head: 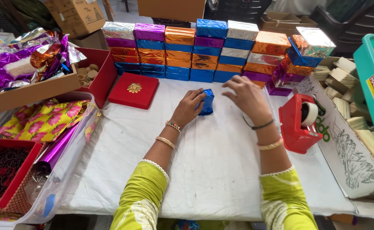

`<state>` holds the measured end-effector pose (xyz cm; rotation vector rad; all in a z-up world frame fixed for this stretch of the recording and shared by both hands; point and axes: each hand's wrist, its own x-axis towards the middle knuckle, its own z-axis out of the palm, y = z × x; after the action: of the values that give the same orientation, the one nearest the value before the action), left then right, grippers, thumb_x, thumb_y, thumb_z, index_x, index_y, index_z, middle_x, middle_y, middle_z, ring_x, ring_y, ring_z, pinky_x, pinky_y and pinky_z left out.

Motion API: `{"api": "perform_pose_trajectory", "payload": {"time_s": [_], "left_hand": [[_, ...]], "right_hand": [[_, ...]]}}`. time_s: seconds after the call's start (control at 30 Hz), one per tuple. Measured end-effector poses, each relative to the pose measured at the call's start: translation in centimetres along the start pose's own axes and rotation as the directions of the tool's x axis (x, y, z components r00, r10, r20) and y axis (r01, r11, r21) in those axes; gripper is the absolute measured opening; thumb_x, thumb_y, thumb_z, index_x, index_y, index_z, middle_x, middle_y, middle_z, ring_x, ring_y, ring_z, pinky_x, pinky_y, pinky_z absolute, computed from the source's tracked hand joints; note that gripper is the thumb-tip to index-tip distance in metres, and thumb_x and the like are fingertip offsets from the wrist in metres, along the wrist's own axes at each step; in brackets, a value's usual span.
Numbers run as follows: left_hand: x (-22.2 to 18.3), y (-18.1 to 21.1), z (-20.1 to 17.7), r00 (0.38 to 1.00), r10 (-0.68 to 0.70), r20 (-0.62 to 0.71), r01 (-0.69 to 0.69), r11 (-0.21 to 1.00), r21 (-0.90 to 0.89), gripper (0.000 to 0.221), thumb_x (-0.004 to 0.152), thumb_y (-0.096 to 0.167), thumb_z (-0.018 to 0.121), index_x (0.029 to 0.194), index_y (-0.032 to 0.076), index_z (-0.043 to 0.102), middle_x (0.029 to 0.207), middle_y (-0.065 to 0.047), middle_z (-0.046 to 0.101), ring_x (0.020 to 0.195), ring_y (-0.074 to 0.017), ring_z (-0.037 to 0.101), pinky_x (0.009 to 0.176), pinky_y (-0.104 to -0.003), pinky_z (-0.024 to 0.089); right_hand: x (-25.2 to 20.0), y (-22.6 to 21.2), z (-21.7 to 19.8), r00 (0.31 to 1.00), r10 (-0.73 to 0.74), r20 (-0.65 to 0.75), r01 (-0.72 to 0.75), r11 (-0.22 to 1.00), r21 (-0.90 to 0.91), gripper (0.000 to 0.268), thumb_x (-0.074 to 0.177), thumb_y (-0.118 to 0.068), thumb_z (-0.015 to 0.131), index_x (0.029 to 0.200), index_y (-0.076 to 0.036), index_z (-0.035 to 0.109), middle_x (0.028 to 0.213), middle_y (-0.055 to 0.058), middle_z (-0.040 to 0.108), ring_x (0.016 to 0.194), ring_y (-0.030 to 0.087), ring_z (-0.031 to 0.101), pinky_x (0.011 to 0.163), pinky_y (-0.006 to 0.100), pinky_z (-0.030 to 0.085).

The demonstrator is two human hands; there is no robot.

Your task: The recorder is wrapping small wooden blocks in decorative metallic paper and securing them with tape.

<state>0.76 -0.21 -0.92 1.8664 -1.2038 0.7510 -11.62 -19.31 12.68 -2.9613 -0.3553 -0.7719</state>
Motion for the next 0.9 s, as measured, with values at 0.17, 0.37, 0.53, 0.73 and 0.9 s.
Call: {"api": "perform_pose_trajectory", "payload": {"time_s": [0.17,0.37,0.53,0.73,0.9], "left_hand": [[-0.3,-0.3,0.6,0.997,0.007,-0.075,-0.017,0.992,-0.122,0.031,0.091,0.004,0.070,0.123,0.006,0.066,0.134,-0.015,0.062,0.123,-0.0334,0.061,0.104,-0.041,0.055],[-0.2,0.3,0.3,0.996,-0.086,-0.021,0.083,0.988,-0.133,0.033,0.091,0.005,0.072,0.124,0.009,0.066,0.134,-0.021,0.059,0.111,-0.0348,0.066,0.094,-0.040,0.058],[-0.2,0.5,0.3,0.997,-0.060,-0.042,0.055,0.993,-0.101,0.033,0.092,0.005,0.071,0.125,0.009,0.066,0.133,-0.020,0.060,0.111,-0.0341,0.067,0.094,-0.039,0.059],[-0.2,0.6,0.2,0.998,-0.053,-0.035,0.051,0.997,-0.051,0.032,0.093,0.006,0.071,0.124,0.009,0.067,0.132,-0.019,0.062,0.112,-0.0328,0.068,0.092,-0.038,0.061],[-0.2,0.5,0.3,0.999,-0.042,-0.034,0.041,0.999,-0.032,0.032,0.092,0.006,0.072,0.124,0.009,0.067,0.131,-0.020,0.062,0.112,-0.0330,0.068,0.091,-0.038,0.061]], "right_hand": [[-6.8,1.5,-6.6,0.944,0.209,-0.255,-0.233,0.970,-0.067,0.017,0.098,-0.029,0.073,0.106,-0.014,0.075,0.103,0.008,0.071,0.096,0.030,0.068,0.080,0.042,0.055],[-18.9,10.2,-8.1,0.807,0.519,-0.281,-0.580,0.784,-0.219,0.019,0.103,-0.030,0.072,0.105,-0.012,0.077,0.108,0.013,0.069,0.094,0.035,0.067,0.081,0.047,0.054],[-23.6,13.7,-5.7,0.712,0.660,-0.239,-0.702,0.661,-0.267,0.028,0.105,-0.038,0.069,0.108,-0.011,0.078,0.112,0.013,0.068,0.093,0.037,0.068,0.079,0.049,0.054],[-23.4,13.6,-4.2,0.638,0.749,-0.178,-0.759,0.573,-0.309,0.033,0.103,-0.041,0.068,0.104,-0.011,0.080,0.109,0.013,0.067,0.094,0.037,0.068,0.080,0.050,0.054],[-24.1,16.2,-2.9,0.587,0.801,-0.118,-0.810,0.575,-0.116,0.028,0.096,-0.035,0.074,0.104,-0.009,0.080,0.103,0.013,0.065,0.087,0.032,0.066,0.079,0.048,0.053]]}}
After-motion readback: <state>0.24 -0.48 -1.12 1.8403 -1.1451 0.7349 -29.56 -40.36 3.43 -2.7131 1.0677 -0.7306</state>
